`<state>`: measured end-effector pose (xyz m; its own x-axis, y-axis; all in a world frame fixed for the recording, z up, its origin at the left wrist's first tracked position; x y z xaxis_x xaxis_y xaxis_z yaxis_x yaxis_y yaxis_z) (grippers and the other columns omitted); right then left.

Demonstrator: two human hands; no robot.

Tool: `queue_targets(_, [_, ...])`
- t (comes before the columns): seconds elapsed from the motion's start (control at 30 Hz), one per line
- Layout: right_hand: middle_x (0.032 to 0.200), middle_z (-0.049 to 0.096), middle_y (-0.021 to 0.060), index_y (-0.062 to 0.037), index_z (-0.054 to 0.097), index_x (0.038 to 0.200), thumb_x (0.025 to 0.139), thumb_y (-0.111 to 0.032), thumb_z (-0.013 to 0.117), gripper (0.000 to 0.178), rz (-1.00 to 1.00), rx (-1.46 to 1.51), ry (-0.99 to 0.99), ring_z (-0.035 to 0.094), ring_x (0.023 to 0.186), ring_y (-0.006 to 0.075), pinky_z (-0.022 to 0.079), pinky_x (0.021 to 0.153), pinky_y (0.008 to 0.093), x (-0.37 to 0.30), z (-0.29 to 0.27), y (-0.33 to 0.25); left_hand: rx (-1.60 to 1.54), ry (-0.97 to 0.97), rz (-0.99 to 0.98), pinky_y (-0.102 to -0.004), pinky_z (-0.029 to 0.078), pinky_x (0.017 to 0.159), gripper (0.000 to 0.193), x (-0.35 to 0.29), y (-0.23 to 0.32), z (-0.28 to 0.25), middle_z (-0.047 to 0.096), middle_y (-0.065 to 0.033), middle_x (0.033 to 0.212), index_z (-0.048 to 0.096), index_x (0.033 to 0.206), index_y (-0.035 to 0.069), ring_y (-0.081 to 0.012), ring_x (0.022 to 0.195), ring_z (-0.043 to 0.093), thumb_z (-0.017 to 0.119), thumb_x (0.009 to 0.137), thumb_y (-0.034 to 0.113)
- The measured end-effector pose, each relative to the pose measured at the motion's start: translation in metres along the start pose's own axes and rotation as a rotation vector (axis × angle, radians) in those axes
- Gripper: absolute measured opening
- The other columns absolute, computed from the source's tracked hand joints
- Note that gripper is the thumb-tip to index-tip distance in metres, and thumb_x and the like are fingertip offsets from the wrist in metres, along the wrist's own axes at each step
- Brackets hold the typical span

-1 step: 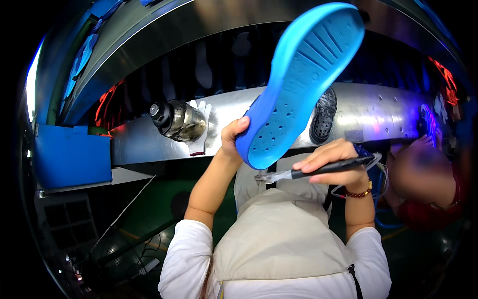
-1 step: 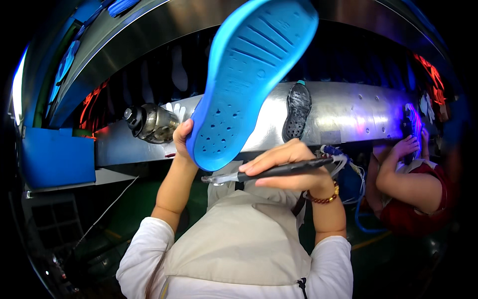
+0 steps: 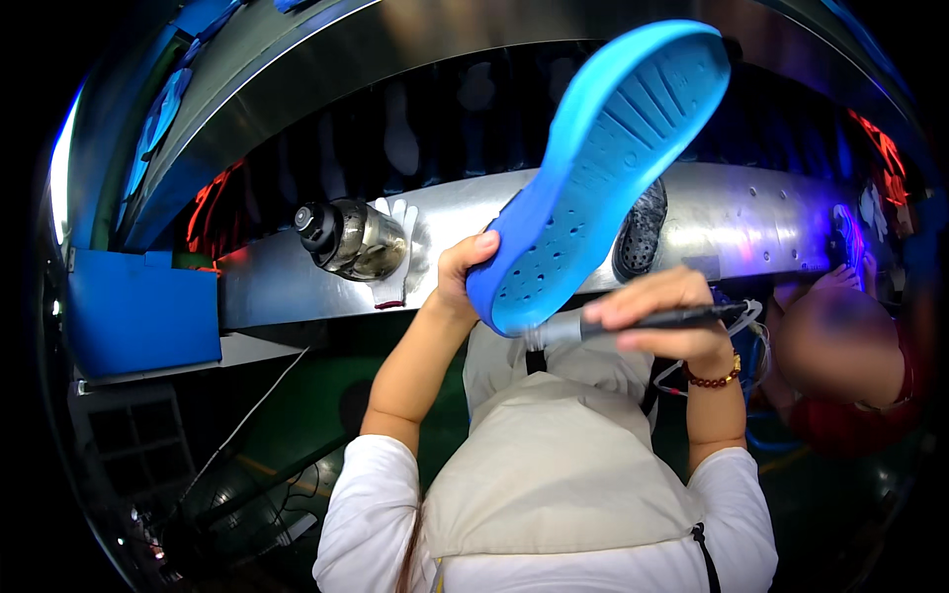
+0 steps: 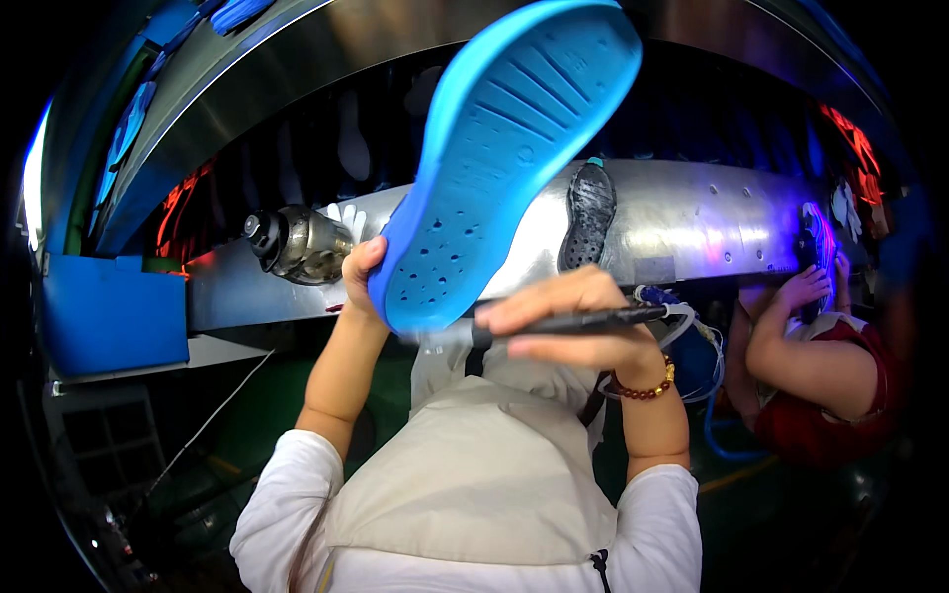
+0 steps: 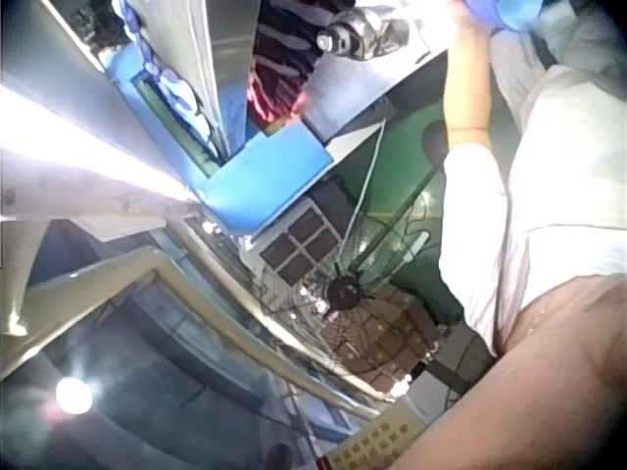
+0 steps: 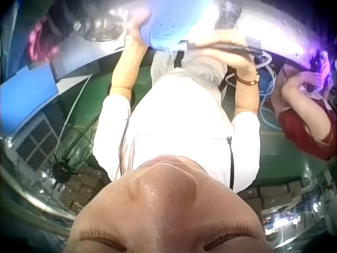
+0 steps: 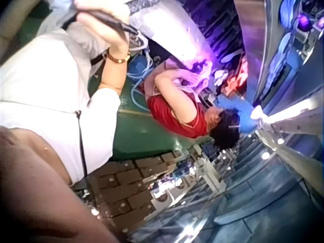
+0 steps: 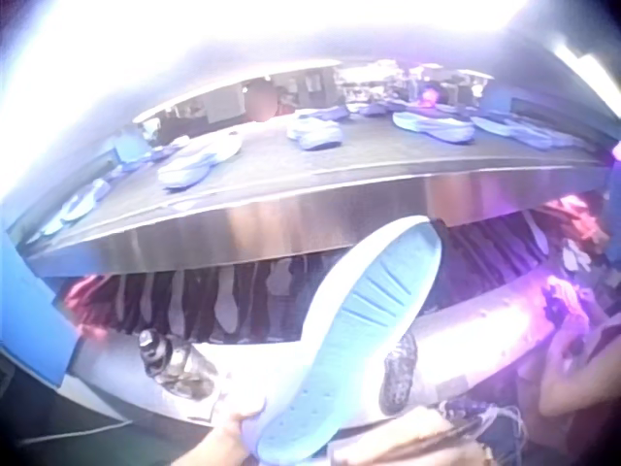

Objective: The person uses a brush to apply a liquid substance across the bottom of blue shoe soles at a manufacturing line, taking them from a conveyor belt and placing them back after finishing.

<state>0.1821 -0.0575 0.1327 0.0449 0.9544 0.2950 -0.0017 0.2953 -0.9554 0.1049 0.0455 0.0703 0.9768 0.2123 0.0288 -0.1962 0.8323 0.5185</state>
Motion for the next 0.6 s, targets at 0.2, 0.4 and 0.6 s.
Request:
queue_targets(0.2, [0.093,0.064,0.0167,0.0013,0.064,0.087,0.067,0.004,0.068,0.021,-0.026,-0.184,-0.247,0.062,0.089,0.0257,0.05,0.08,0.032,0.003,0.021,-0.007,0.198,0.053,-0.287,-0.0328,0.044,0.085,0.067,0.004,-0.009,0.005,0.051,-0.0198,0.114,0.032,0.129,-0.003,-0.0247,0.097,0.055,0.052,0.076,0.034])
queue_targets(0.4, [0.099,0.063,0.0132,-0.0035,0.064,0.093,0.07,0.002,0.066,0.024,-0.115,-0.279,-0.232,0.062,0.09,0.0236,0.05,0.077,0.0305,0.006,0.009,-0.015,0.266,0.116,-0.483,-0.0297,0.046,0.078,0.067,0.001,-0.024,0.003,0.053,-0.0182,0.111,0.033,0.129,-0.002,-0.0214,0.092,0.056,0.054,0.078,0.036])
queue_targets(0.6, [0.097,0.064,0.0065,-0.0075,0.064,0.092,0.075,-0.007,0.06,0.018,-0.096,-0.486,-0.386,0.063,0.088,0.019,0.05,0.071,0.0277,-0.002,0.012,-0.024,0.33,0.165,-0.532,-0.0333,0.046,0.081,0.066,-0.009,-0.017,-0.001,0.053,-0.02,0.112,0.036,0.127,-0.003,-0.0246,0.094,0.057,0.051,0.079,0.04])
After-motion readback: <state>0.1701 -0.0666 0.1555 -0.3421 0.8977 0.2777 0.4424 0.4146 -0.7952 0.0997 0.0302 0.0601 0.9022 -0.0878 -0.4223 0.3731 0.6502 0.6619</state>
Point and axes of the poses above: each hand's wrist, its own x-axis towards the middle knuckle, its own z-axis out of the palm, y = z × x, the point moved 9 cm from there along x, towards the middle knuckle
